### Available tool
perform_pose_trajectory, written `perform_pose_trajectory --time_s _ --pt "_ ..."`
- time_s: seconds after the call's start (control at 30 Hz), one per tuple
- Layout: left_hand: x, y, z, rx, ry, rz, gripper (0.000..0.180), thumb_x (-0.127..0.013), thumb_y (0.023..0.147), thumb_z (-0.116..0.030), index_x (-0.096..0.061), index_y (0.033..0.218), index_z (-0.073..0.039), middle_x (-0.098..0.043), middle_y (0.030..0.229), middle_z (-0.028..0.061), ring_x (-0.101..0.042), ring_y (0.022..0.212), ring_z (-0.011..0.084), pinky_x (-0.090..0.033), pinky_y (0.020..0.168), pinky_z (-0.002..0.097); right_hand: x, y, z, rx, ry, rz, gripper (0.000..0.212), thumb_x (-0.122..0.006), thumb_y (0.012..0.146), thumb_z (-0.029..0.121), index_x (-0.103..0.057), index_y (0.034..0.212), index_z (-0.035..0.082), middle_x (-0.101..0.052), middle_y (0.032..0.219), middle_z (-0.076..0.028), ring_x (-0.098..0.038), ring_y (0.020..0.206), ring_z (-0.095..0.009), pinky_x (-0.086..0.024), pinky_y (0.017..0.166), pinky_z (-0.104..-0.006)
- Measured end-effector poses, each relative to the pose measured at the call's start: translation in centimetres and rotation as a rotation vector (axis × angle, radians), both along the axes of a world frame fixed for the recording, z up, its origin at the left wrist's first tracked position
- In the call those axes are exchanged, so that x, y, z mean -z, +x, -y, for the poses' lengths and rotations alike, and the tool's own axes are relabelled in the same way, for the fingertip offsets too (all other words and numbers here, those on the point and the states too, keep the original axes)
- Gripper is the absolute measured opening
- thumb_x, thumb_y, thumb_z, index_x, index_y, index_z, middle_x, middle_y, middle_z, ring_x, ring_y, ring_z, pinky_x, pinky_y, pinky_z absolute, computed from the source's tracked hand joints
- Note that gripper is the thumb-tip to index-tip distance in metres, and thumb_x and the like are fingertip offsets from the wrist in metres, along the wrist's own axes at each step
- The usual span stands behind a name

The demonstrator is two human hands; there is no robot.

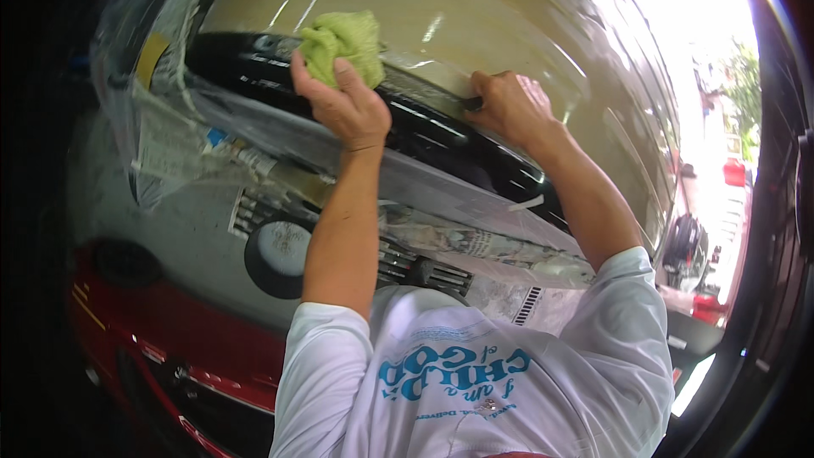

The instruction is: The person wipes the hood of a red car with a green microfiber cloth and a black squeegee. The hood is partially masked with newspaper and tape. The person repeatedly wipes and scrapes the same area of the hood.

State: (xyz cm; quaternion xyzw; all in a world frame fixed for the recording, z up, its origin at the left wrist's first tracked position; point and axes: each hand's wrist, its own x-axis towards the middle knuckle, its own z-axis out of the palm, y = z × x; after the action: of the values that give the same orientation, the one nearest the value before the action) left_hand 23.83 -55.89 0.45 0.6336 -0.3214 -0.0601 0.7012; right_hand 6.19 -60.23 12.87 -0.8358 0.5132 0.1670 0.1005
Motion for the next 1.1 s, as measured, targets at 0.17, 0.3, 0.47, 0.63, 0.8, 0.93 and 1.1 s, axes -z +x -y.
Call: perform_pose_trajectory --time_s 0.17,0.3,0.47,0.63,0.8,0.93,1.1 --pt "0.0 -0.1 -0.4 -0.029 -0.047 -0.055 0.058 -0.047 0.109 -0.027 -0.025 0.152 0.005 -0.049 0.137 0.0304 -0.060 0.115 0.0421 -0.049 0.099 0.0493 1.9 5.5 2.0 -0.093 -0.076 0.103 0.037 -0.079 0.084 0.037 -0.069 0.096 0.004 -0.073 0.089 -0.021 -0.072 0.088 -0.042 -0.057 0.078 -0.0519" --pt "0.2 0.1 -0.5 -0.024 -0.054 -0.055 0.057 -0.047 0.109 -0.027 -0.026 0.151 0.006 -0.051 0.136 0.0310 -0.060 0.115 0.0425 -0.049 0.098 0.0492 3.0 7.7 1.7 -0.096 -0.149 0.149 0.038 -0.079 0.084 0.038 -0.069 0.096 0.003 -0.073 0.089 -0.022 -0.071 0.087 -0.043 -0.057 0.078 -0.0528" --pt "0.1 0.4 -0.3 -0.033 -0.054 0.016 0.057 -0.048 0.108 -0.028 -0.029 0.150 0.007 -0.055 0.130 0.0326 -0.061 0.113 0.0469 -0.049 0.095 0.0516 -0.4 -0.1 -0.7 0.025 -0.025 -0.047 0.033 -0.079 0.086 0.032 -0.071 0.102 0.004 -0.074 0.092 -0.022 -0.073 0.093 -0.042 -0.058 0.081 -0.0511" --pt "0.4 0.1 0.0 -0.038 -0.015 0.109 0.056 -0.050 0.107 -0.028 -0.033 0.147 0.008 -0.057 0.129 0.0337 -0.061 0.112 0.0497 -0.049 0.095 0.0537 0.3 2.8 0.4 0.015 -0.025 0.010 0.031 -0.080 0.085 0.032 -0.074 0.098 0.004 -0.074 0.096 -0.023 -0.072 0.093 -0.043 -0.058 0.082 -0.0514" --pt "0.9 0.3 0.4 -0.043 -0.030 0.176 0.054 -0.050 0.108 -0.030 -0.034 0.146 0.004 -0.056 0.130 0.0313 -0.061 0.113 0.0485 -0.049 0.095 0.0531 2.4 5.1 4.2 -0.212 -0.079 0.139 0.034 -0.078 0.085 0.035 -0.071 0.096 0.004 -0.072 0.089 -0.022 -0.069 0.090 -0.044 -0.055 0.078 -0.0519" --pt "0.7 0.7 0.1 -0.058 -0.034 0.150 0.053 -0.051 0.107 -0.031 -0.035 0.146 0.002 -0.056 0.130 0.0303 -0.062 0.112 0.0476 -0.049 0.094 0.0528 0.6 0.9 2.2 -0.181 -0.049 0.077 0.034 -0.078 0.085 0.035 -0.072 0.098 0.004 -0.073 0.092 -0.022 -0.069 0.090 -0.044 -0.054 0.079 -0.0517" --pt "0.4 0.2 0.4 -0.045 -0.010 0.194 0.053 -0.049 0.107 -0.029 -0.034 0.145 0.006 -0.057 0.128 0.0301 -0.063 0.110 0.0473 -0.051 0.092 0.0532 1.5 -10.1 -2.7 0.102 -0.083 0.084 0.032 -0.079 0.087 0.035 -0.070 0.097 0.006 -0.074 0.089 -0.020 -0.071 0.091 -0.042 -0.056 0.078 -0.0509"
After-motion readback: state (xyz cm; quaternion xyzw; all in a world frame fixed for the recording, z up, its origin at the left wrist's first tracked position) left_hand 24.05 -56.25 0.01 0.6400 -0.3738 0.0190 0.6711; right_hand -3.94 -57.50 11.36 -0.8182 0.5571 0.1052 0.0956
